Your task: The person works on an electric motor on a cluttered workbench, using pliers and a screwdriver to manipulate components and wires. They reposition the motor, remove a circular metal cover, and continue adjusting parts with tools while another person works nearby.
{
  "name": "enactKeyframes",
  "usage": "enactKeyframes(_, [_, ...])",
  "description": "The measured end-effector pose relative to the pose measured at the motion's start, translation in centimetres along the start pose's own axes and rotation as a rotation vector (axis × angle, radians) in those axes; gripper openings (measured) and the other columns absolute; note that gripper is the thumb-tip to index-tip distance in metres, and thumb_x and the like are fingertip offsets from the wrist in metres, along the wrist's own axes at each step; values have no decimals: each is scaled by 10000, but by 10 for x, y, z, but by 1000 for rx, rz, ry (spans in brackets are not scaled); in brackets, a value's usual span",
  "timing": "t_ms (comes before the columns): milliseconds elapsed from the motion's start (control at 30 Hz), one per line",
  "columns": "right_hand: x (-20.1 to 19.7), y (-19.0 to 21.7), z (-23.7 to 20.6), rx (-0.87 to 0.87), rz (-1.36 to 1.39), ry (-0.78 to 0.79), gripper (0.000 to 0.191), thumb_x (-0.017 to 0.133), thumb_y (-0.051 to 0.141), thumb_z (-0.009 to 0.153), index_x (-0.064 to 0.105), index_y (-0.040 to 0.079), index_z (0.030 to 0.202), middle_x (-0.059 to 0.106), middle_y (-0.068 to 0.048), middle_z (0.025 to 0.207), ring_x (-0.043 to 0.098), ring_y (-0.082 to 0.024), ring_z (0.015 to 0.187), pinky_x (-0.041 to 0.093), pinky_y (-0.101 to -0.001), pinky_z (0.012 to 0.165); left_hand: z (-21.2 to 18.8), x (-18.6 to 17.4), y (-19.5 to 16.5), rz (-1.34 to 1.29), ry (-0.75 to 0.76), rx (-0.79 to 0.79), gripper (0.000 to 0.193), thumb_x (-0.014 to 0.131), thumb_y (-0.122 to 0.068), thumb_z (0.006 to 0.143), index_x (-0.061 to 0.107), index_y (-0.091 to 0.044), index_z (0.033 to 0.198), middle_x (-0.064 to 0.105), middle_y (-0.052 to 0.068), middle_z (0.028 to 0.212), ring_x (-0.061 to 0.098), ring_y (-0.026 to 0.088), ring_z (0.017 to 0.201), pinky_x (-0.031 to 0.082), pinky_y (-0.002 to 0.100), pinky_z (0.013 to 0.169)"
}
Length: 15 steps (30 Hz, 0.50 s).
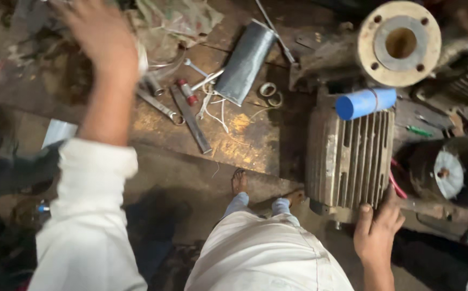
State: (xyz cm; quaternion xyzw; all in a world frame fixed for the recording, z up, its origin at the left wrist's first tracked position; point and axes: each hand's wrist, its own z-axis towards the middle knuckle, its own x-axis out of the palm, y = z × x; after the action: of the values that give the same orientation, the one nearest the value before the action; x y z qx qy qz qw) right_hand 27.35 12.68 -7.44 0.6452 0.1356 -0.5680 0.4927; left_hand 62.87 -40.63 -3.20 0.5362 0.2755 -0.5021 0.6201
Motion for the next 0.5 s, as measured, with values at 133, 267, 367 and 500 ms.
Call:
enactKeyframes(133, [4, -9, -3, 25, -23, 19, 687, 458, 283, 1061, 248, -30, 1635, 399, -331, 1537, 380, -493, 1402, 203, -597, 1196, -37, 15, -91, -501, -189, 638, 206, 586, -132, 974, 724, -45, 1099, 658, 190, 1192, 615, 383, 1131, 494, 514, 929])
enactKeyframes(267, [-5, -16, -1, 141, -7, 115, 708, 497, 264, 1006, 260, 23, 1628, 449, -302, 1443, 412, -488, 1289, 291, -563, 1145, -40, 30, -118, -599, -103, 735, 224, 592, -160, 1001, 735, -83, 1155, 672, 200, 1171, 621, 390, 1126, 515, 503, 933])
enactKeyframes(367, [-21, -13, -4, 45, -52, -30, 596, 504, 207, 1042, 363, 16, 1589, 420, -310, 1525, 388, -499, 1359, 292, -555, 1158, -36, 25, -115, -509, 92, 769, 415, 701, -312, 908, 709, -89, 1258, 636, 228, 1258, 562, 431, 1225, 466, 530, 987])
enactKeyframes(500, [-51, 1, -17, 124, 51, -164, 463, 456, 219, 1083, 486, 29, 1505, 503, -218, 1500, 465, -419, 1327, 344, -500, 1170, -44, 13, -116, -432, 177, 836, 378, 705, -283, 940, 694, -98, 1269, 648, 186, 1233, 570, 420, 1247, 499, 531, 975])
